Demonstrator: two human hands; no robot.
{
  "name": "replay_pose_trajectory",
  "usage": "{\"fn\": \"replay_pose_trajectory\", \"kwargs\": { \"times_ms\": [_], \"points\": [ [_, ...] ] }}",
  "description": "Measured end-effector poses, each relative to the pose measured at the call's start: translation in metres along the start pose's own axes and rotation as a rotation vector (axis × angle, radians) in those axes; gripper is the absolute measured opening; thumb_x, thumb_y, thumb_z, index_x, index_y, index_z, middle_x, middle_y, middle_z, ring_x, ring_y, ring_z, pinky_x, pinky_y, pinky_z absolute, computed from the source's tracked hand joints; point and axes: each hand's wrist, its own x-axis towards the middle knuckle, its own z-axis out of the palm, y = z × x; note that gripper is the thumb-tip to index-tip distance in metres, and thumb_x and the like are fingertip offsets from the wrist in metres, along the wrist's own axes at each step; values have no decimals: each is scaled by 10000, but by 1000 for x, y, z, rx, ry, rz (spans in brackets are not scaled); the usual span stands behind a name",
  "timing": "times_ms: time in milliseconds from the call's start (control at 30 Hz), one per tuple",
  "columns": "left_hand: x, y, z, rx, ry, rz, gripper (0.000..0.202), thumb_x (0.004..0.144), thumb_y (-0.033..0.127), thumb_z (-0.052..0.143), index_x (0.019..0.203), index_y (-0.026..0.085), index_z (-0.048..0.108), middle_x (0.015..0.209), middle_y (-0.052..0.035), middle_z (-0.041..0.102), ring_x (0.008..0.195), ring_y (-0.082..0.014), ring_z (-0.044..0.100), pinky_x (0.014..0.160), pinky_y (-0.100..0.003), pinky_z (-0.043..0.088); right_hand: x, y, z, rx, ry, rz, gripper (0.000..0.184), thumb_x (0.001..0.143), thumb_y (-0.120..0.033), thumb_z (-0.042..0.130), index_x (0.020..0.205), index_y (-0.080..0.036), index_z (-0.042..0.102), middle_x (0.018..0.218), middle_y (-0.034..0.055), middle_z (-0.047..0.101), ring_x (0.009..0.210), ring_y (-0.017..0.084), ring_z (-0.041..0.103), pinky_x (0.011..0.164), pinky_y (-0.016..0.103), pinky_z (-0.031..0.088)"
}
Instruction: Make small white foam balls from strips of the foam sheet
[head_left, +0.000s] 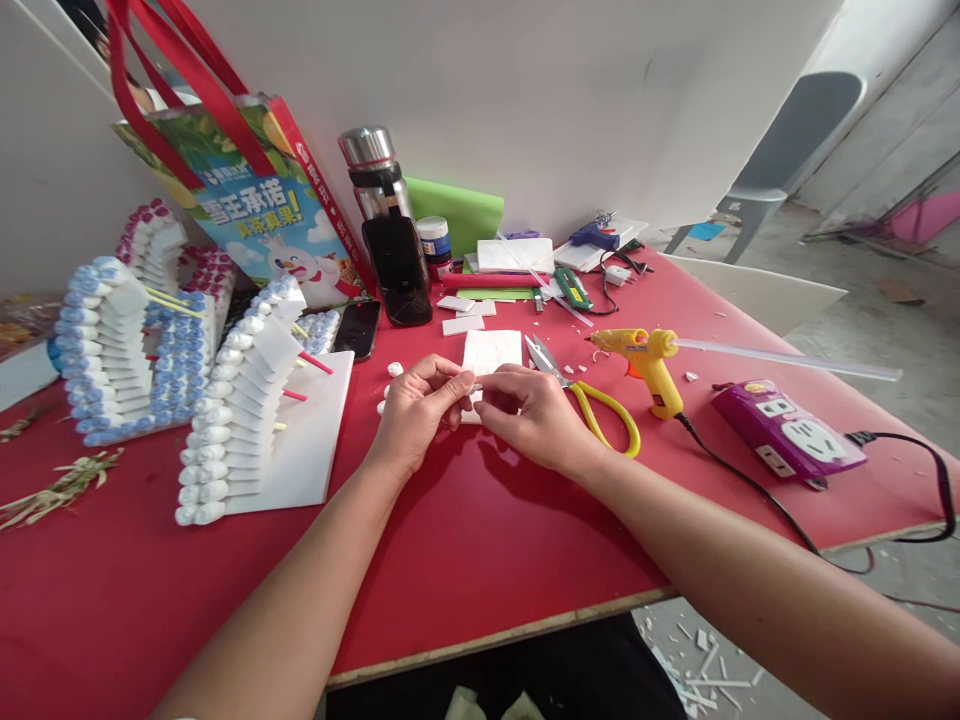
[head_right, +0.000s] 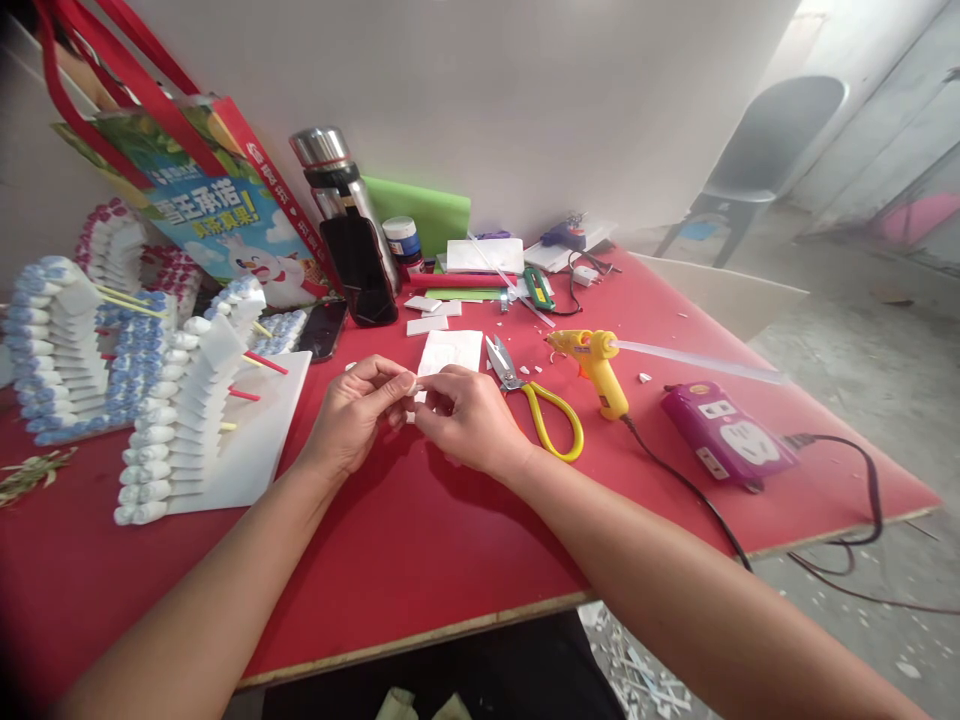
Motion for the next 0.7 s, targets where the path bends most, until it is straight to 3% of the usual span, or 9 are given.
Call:
{"fn": "replay_pose_trajectory", "kwargs": {
  "times_ms": [367,600,700],
  "points": [
    [1,1,-3,-11,-41,-97,262,827,401,741,771,180,612,581,19,601,427,-70,461,413,-195,347,-1,4,3,-8,6,37,190,767,-116,556,861,-150,717,716,1,586,637,120,512,602,255,385],
    [2,3,-2,-146,-45,-201,280,767,358,792,717,172,588,560,24,575,420,-57,429,406,-182,326,-2,5,4,-31,3,26,237,749,-107,538,883,-153,727,735,14,606,654,128,517,594,259,370],
    [3,4,-3,-223,-60,-268,264,764,330,793,722,169,588,562,19,575,424,-48,413,405,-166,310,-1,2,2,66,-13,126,209,753,-134,555,879,-147,721,725,9,622,626,116,507,576,251,372]
  ]
}}
